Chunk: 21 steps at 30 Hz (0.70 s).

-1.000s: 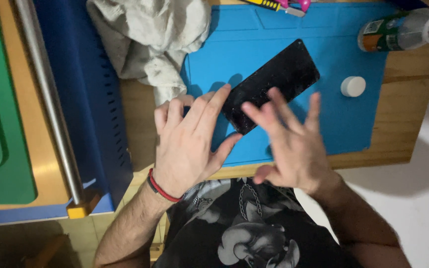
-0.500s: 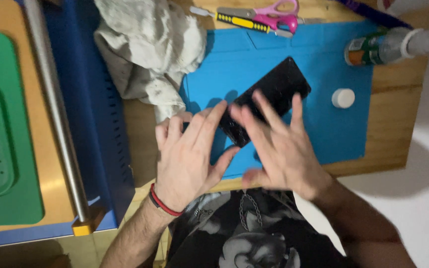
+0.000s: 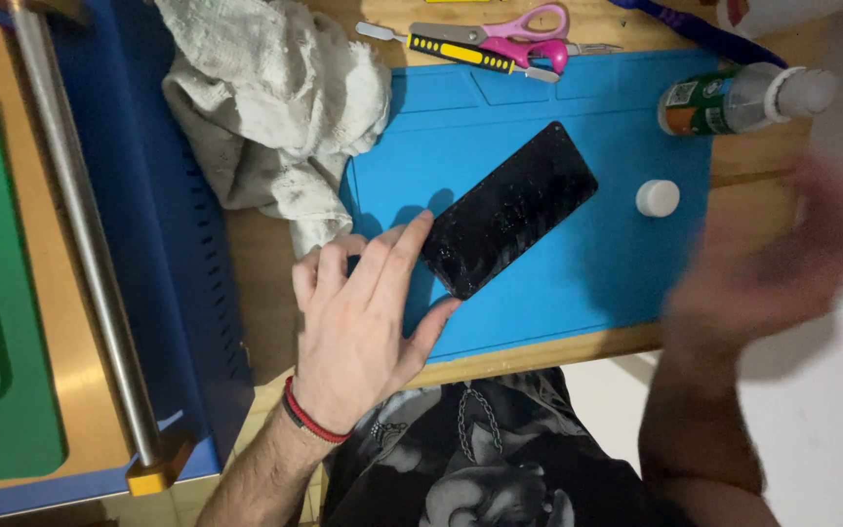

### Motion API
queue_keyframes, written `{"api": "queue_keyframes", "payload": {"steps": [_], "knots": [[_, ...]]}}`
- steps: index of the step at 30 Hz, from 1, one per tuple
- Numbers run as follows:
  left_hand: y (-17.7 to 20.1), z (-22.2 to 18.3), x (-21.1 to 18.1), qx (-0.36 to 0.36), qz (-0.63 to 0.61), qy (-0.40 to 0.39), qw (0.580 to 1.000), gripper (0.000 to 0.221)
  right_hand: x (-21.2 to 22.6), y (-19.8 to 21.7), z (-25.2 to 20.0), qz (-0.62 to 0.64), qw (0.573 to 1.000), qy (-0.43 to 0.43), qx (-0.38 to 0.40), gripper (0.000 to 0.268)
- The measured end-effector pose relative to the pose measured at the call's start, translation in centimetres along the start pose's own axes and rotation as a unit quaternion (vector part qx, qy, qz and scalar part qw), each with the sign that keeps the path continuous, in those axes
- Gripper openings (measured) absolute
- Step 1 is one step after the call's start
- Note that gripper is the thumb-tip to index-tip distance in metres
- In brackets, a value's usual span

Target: Scraping adhesive residue from a mobile phone LCD screen using solvent and a scraper tool

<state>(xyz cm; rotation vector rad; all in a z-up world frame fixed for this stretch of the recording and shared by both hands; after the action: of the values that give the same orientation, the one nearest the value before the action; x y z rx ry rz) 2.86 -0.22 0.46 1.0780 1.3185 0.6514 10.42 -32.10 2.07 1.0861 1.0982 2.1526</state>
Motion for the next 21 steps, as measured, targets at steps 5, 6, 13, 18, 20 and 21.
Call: {"api": "queue_keyframes", "payload": {"steps": [5,6,13,18,20,21], "knots": [[0.1,0.2,-0.2,-0.007,0.012,-0.005,1.000,0.076,-12.7,1.2,-1.0,0.217,0.975,-0.038,0.018,0.098],[0.0,0.2,-0.2,-0.008,0.013,-0.006,1.000,0.076,-11.2,1.2,0.2,0.217,0.975,-0.036,0.016,0.098],[-0.1,0.0,-0.2,-0.007,0.000,-0.005,1.000,0.077,-8.5,-0.2,3.6,0.137,0.986,-0.074,0.061,0.061],[0.1,0.0,-0.2,-0.011,-0.004,-0.003,1.000,0.074,-1.0,1.4,4.4,0.032,0.998,0.005,0.048,0.067],[0.1,0.1,-0.1,-0.001,-0.004,-0.006,1.000,0.076,2.7,1.3,3.9,-0.081,0.988,0.015,0.128,0.052],[0.0,0.0,-0.2,0.001,-0.003,-0.007,1.000,0.076,2.7,0.4,3.7,-0.080,0.988,0.013,0.128,0.052]]}}
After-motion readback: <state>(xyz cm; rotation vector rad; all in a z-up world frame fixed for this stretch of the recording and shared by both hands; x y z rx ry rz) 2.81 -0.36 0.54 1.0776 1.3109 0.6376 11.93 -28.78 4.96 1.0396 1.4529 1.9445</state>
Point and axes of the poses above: each hand's wrist, its own z-axis towards the middle knuckle, its own y-axis out of the back of the hand, x = y × z, the point moved 3 cm from there along z, towards the middle knuckle, and after that the axes turned 13 degrees about x, right-handed, at the moved point
